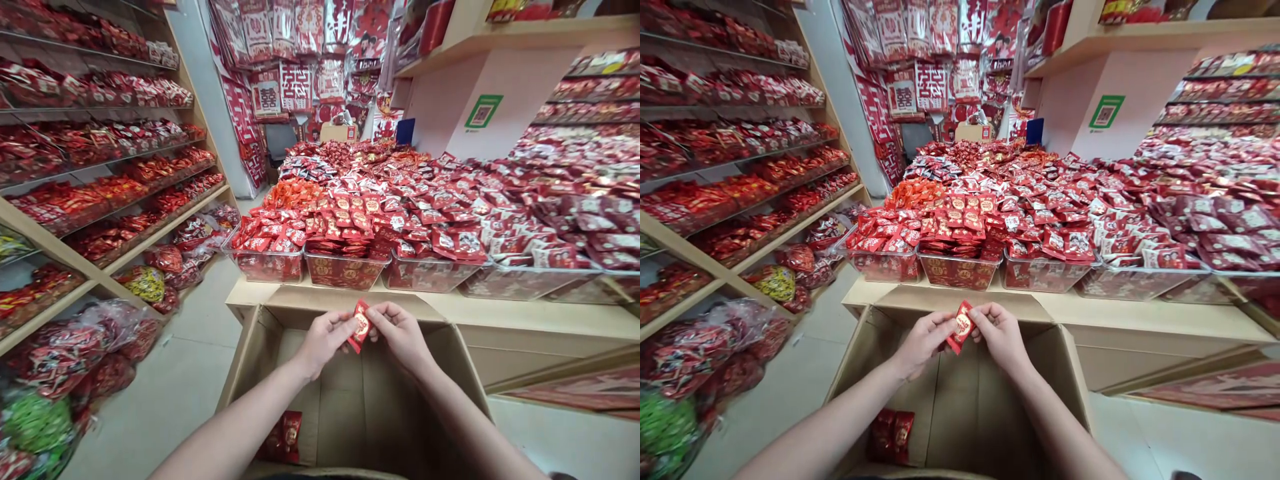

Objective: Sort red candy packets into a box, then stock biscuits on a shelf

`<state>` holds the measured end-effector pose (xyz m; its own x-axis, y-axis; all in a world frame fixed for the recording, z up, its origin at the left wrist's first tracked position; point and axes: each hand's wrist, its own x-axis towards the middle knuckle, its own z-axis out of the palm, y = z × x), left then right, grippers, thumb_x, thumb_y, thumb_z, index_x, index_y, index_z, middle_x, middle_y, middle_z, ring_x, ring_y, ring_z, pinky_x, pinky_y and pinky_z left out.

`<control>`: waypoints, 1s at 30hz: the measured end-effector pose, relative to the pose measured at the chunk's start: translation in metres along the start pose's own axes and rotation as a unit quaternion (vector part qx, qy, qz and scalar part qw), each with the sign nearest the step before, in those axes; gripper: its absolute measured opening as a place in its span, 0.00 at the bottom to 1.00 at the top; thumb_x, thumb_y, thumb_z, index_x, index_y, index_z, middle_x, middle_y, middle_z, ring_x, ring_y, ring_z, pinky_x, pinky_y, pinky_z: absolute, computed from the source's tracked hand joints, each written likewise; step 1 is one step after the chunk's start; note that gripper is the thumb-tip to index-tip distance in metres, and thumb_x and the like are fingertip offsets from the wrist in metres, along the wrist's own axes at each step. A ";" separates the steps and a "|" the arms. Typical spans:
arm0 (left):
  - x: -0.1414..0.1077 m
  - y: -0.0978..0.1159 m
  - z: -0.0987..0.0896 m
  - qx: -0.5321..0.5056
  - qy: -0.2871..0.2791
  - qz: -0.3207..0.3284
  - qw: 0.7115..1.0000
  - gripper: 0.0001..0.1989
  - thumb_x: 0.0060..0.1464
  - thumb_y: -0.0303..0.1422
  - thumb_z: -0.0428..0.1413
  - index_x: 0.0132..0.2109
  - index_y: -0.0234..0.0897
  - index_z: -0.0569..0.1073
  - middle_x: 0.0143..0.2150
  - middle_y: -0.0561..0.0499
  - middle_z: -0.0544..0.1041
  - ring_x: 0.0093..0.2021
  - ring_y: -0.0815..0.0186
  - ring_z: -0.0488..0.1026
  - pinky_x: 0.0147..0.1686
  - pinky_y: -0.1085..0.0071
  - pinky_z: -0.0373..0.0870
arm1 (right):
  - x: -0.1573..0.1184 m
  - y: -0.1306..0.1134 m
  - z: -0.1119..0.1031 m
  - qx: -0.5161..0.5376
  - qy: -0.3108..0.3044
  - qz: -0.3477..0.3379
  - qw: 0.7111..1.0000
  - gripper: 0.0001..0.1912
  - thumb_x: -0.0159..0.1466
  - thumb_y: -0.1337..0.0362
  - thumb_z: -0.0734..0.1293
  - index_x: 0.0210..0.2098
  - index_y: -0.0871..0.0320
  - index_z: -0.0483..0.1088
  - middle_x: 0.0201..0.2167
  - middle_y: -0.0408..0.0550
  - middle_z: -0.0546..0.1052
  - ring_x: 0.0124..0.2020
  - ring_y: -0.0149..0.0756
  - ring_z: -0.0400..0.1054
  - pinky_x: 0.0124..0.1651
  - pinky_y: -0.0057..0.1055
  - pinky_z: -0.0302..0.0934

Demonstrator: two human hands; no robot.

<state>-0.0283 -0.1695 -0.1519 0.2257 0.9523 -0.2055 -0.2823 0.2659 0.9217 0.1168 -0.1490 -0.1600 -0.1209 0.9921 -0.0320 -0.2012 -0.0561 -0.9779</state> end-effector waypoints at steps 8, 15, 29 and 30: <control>-0.003 0.001 -0.001 -0.003 -0.005 0.050 0.999 0.15 0.45 0.38 0.57 0.37 0.31 0.75 0.31 0.47 0.76 0.30 0.67 0.69 0.31 0.73 0.64 | -0.004 0.004 0.005 -0.048 -0.063 -0.034 0.996 0.13 0.50 0.57 0.68 0.25 0.61 0.67 0.20 0.42 0.71 0.20 0.27 0.61 0.25 0.25 0.59; -0.003 -0.002 -0.001 0.019 -0.003 0.094 0.995 0.14 0.45 0.36 0.57 0.38 0.30 0.75 0.33 0.45 0.77 0.34 0.65 0.70 0.36 0.70 0.65 | -0.003 0.002 0.001 -0.077 -0.049 -0.068 0.993 0.10 0.51 0.58 0.68 0.24 0.59 0.68 0.21 0.42 0.70 0.23 0.29 0.62 0.27 0.25 0.57; 0.001 -0.026 -0.004 0.074 -0.022 0.031 0.997 0.16 0.44 0.39 0.56 0.38 0.31 0.68 0.26 0.50 0.72 0.23 0.72 0.68 0.27 0.74 0.61 | 0.063 -0.094 -0.025 -0.140 0.127 -0.210 0.959 0.17 0.52 0.56 0.66 0.37 0.59 0.66 0.25 0.45 0.71 0.23 0.30 0.61 0.25 0.27 0.56; 0.002 -0.029 -0.004 0.084 -0.021 0.024 0.996 0.15 0.44 0.38 0.56 0.37 0.32 0.68 0.26 0.51 0.72 0.23 0.72 0.68 0.27 0.74 0.61 | 0.081 -0.108 -0.027 -0.186 0.129 -0.235 0.945 0.16 0.53 0.56 0.65 0.37 0.60 0.67 0.25 0.46 0.71 0.23 0.30 0.62 0.26 0.27 0.56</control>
<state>-0.0237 -0.1750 -0.1805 0.2552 0.9554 -0.1484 -0.1353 0.1873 0.9730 0.1544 -0.0596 -0.0630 0.1481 0.8945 0.4218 0.1876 0.3934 -0.9000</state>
